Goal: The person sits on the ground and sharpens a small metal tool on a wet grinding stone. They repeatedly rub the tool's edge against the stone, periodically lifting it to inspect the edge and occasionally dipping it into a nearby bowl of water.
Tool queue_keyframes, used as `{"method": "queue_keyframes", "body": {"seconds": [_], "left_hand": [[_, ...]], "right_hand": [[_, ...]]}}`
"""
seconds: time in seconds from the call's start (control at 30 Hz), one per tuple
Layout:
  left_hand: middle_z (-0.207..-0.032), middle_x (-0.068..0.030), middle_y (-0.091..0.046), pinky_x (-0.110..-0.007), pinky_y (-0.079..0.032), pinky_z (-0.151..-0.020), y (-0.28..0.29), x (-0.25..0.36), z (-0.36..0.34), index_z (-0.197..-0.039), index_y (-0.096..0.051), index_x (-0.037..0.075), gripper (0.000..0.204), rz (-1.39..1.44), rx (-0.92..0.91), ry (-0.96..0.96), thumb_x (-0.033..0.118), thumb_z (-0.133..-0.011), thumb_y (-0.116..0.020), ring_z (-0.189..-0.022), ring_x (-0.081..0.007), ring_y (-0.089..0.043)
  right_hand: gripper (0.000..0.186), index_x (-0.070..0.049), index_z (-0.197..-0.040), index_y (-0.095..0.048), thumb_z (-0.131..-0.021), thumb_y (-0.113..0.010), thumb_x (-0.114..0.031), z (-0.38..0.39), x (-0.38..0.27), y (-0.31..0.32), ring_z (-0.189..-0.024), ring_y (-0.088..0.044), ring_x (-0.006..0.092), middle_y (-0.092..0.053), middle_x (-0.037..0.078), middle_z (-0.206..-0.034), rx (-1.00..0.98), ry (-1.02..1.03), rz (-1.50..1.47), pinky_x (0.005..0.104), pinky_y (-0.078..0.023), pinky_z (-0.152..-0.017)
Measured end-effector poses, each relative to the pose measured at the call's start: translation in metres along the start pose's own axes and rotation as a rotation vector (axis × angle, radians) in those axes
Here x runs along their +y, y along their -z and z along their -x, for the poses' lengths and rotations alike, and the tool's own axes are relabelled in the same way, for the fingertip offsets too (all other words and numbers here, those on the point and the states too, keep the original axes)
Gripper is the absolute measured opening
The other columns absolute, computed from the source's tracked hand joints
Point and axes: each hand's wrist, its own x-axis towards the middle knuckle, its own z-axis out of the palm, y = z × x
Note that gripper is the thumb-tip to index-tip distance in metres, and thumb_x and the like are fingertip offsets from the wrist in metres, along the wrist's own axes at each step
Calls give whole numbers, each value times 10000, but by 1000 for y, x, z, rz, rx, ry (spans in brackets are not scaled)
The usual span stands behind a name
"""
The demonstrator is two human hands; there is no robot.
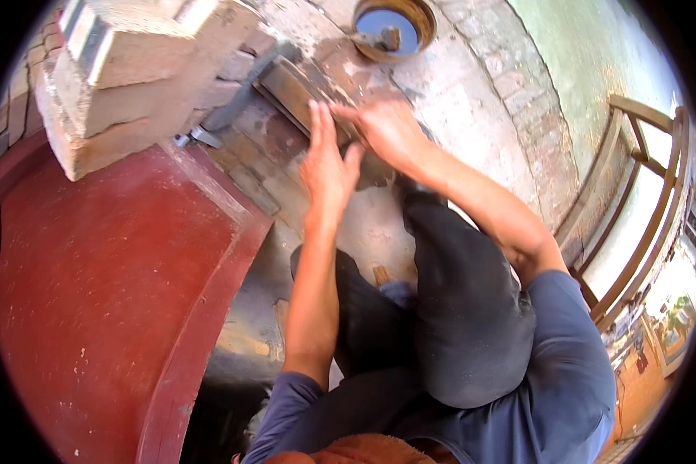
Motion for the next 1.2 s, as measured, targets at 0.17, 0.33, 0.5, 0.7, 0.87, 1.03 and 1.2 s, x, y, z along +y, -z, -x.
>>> {"method": "queue_keyframes", "body": {"seconds": [0.17,0.33,0.5,0.7,0.87,1.03,1.2], "left_hand": [[-1806,-153,-263,-495,-591,-1003,-4,-2,12,-1733,-254,79,1057,73,-26,61,260,-884,-856,-1313,-438,-661],[-1811,-154,-258,-479,-571,-1062,-2,5,8,-1734,-260,85,1048,81,-79,88,233,-880,-849,-1427,-416,-592],[-1820,-160,-230,-469,-554,-1099,-13,-13,18,-1745,-227,84,1102,81,-8,-4,239,-862,-868,-1439,-428,-580],[-1825,-167,-195,-497,-563,-1075,-3,14,9,-1750,-195,83,1106,52,-123,139,300,-895,-862,-1409,-452,-595],[-1802,-173,-273,-483,-538,-1114,-2,5,4,-1738,-236,70,1072,83,-18,96,278,-893,-862,-1438,-446,-570],[-1821,-141,-236,-486,-543,-1107,-6,0,13,-1745,-235,91,1074,113,-54,85,210,-877,-856,-1490,-424,-528],[-1806,-152,-276,-494,-543,-1106,-5,-2,6,-1736,-274,103,1032,132,-26,70,212,-888,-852,-1472,-433,-542]], "right_hand": [[572,-113,-1444,-721,-875,-677,-100,7,9,-1,-708,-757,350,-748,181,-775,-30,59,31,462,-601,-672],[562,-119,-1438,-725,-879,-667,-100,5,12,3,-734,-763,350,-738,182,-769,-24,66,112,464,-601,-682],[523,-138,-1415,-733,-899,-650,-120,16,8,-6,-754,-754,377,-745,195,-800,28,63,84,485,-589,-667],[536,-156,-1421,-734,-890,-663,-138,11,13,2,-717,-755,366,-753,187,-807,50,85,73,474,-587,-621],[490,-142,-1388,-734,-904,-658,-131,3,6,2,-759,-765,376,-756,196,-825,30,82,117,473,-594,-641],[504,-131,-1385,-739,-884,-678,-129,9,12,-4,-753,-763,372,-746,204,-805,39,78,103,467,-594,-646],[498,-130,-1393,-728,-899,-663,-126,7,3,1,-728,-748,373,-731,195,-775,63,82,97,482,-581,-630]]}}
